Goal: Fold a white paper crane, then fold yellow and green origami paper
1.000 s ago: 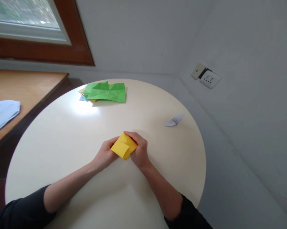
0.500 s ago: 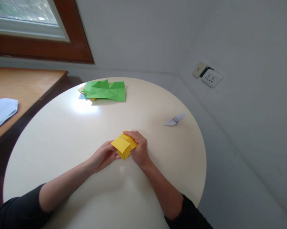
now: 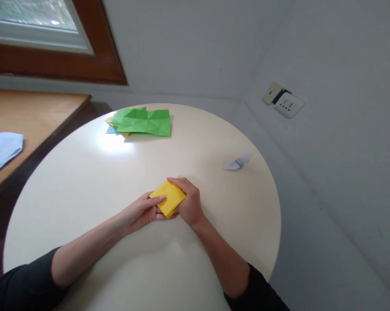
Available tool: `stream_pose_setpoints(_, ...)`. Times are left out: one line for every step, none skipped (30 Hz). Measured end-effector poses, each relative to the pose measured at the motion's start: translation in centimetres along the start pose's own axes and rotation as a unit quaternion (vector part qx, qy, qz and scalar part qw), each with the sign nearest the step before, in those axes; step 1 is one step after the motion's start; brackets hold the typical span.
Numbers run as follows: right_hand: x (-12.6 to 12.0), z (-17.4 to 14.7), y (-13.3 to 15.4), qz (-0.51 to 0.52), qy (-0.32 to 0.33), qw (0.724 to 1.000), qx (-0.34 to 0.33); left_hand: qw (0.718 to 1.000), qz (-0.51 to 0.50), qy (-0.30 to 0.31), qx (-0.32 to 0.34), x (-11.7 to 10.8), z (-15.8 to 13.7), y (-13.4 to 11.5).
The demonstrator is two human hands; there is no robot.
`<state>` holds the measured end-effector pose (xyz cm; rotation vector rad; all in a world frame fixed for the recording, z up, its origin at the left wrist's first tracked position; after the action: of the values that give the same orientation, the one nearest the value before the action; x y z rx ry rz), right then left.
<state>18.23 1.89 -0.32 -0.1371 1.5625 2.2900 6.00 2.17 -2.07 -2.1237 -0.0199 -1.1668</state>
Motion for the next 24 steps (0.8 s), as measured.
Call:
stream_pose_setpoints(0.0,0.0,-0.1,-0.005,0.006,1.000,0.004,1.000,0.008,-0.002,0.002,-0.1,0.0,0.0)
stream_pose_setpoints(0.0,0.0,-0.3,-0.010,0.014,1.000,0.008,1.000,0.015,-0.002,0.005,-0.2,0.1,0.0)
stream_pose_setpoints(0.1,0.0,-0.5,-0.014,0.021,1.000,0.012,1.000,0.019,-0.001,0.008,-0.3,0.1,-0.1)
stream_pose_setpoints(0.1,0.0,-0.7,-0.015,0.028,0.999,0.017,1.000,0.022,-0.002,0.011,-0.4,0.2,-0.1)
stream_pose_setpoints(0.1,0.0,-0.9,-0.014,0.036,0.999,0.021,1.000,0.023,-0.004,0.015,-0.5,0.3,-0.2)
stream_pose_setpoints(0.1,0.0,-1.0,-0.009,0.042,0.999,0.026,1.000,0.023,-0.006,0.020,-0.7,0.3,-0.3)
stream_pose_setpoints(0.0,0.0,-1.2,-0.002,0.046,0.998,0.032,0.999,0.022,-0.008,0.025,-0.8,0.4,-0.4)
stream_pose_setpoints(0.0,0.1,-1.3,0.008,0.052,0.998,0.039,0.999,0.021,-0.009,0.031,-1.0,0.5,-0.6)
stream_pose_setpoints(-0.1,0.1,-1.3,0.020,0.057,0.997,0.048,0.999,0.020,-0.008,0.036,-1.1,0.5,-0.7)
stream_pose_setpoints(-0.2,0.1,-1.3,0.034,0.064,0.996,0.059,0.999,0.019,-0.007,0.041,-1.2,0.5,-0.8)
stream_pose_setpoints(-0.3,0.2,-1.4,0.051,0.073,0.993,0.072,0.999,0.017,-0.005,0.046,-1.3,0.6,-1.0)
stream_pose_setpoints(-0.4,0.2,-1.4,0.069,0.081,0.990,0.087,0.999,0.014,-0.005,0.050,-1.3,0.6,-1.1)
stream_pose_setpoints(-0.5,0.2,-1.5,0.087,0.088,0.987,0.105,0.998,0.011,-0.006,0.053,-1.4,0.6,-1.2)
stream_pose_setpoints(-0.6,0.3,-1.7,0.105,0.090,0.983,0.124,0.998,0.009,-0.009,0.057,-1.5,0.6,-1.3)
stream_pose_setpoints(-0.7,0.3,-1.9,0.123,0.087,0.978,0.146,0.998,0.009,-0.012,0.059,-1.5,0.6,-1.3)
stream_pose_setpoints(-0.7,0.3,-2.1,0.141,0.080,0.973,0.167,0.998,0.010,-0.017,0.062,-1.6,0.6,-1.4)
stream_pose_setpoints(-0.8,0.3,-2.3,0.157,0.070,0.967,0.186,0.998,0.013,-0.023,0.065,-1.6,0.6,-1.4)
stream_pose_setpoints(-0.8,0.3,-2.5,0.169,0.058,0.963,0.202,0.997,0.019,-0.029,0.069,-1.7,0.6,-1.4)
stream_pose_setpoints(-0.8,0.4,-2.6,0.174,0.049,0.960,0.212,0.996,0.026,-0.034,0.072,-1.8,0.6,-1.5)
stream_pose_setpoints(-0.7,0.4,-2.5,0.168,0.043,0.961,0.216,0.996,0.035,-0.037,0.076,-1.8,0.6,-1.5)
stream_pose_setpoints(-0.7,0.4,-2.4,0.153,0.042,0.964,0.214,0.995,0.043,-0.039,0.079,-1.8,0.6,-1.4)
stream_pose_setpoints(-0.6,0.5,-2.1,0.130,0.045,0.968,0.209,0.995,0.050,-0.041,0.082,-1.8,0.6,-1.4)
stream_pose_setpoints(-0.6,0.6,-1.9,0.105,0.053,0.972,0.202,0.994,0.057,-0.043,0.085,-1.9,0.6,-1.4)
stream_pose_setpoints(-0.5,0.6,-1.7,0.083,0.062,0.975,0.195,0.993,0.063,-0.047,0.086,-1.9,0.6,-1.3)
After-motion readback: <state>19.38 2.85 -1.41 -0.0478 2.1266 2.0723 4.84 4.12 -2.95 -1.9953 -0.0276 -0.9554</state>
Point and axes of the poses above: each hand's wrist, its own z-axis towards the middle knuckle, its own x-axis out of the palm, y = z × x, the point moved 5 cm from there along z, towards the middle knuckle, and after that the axes turned 3 degrees about -z, right-handed, at the moved point
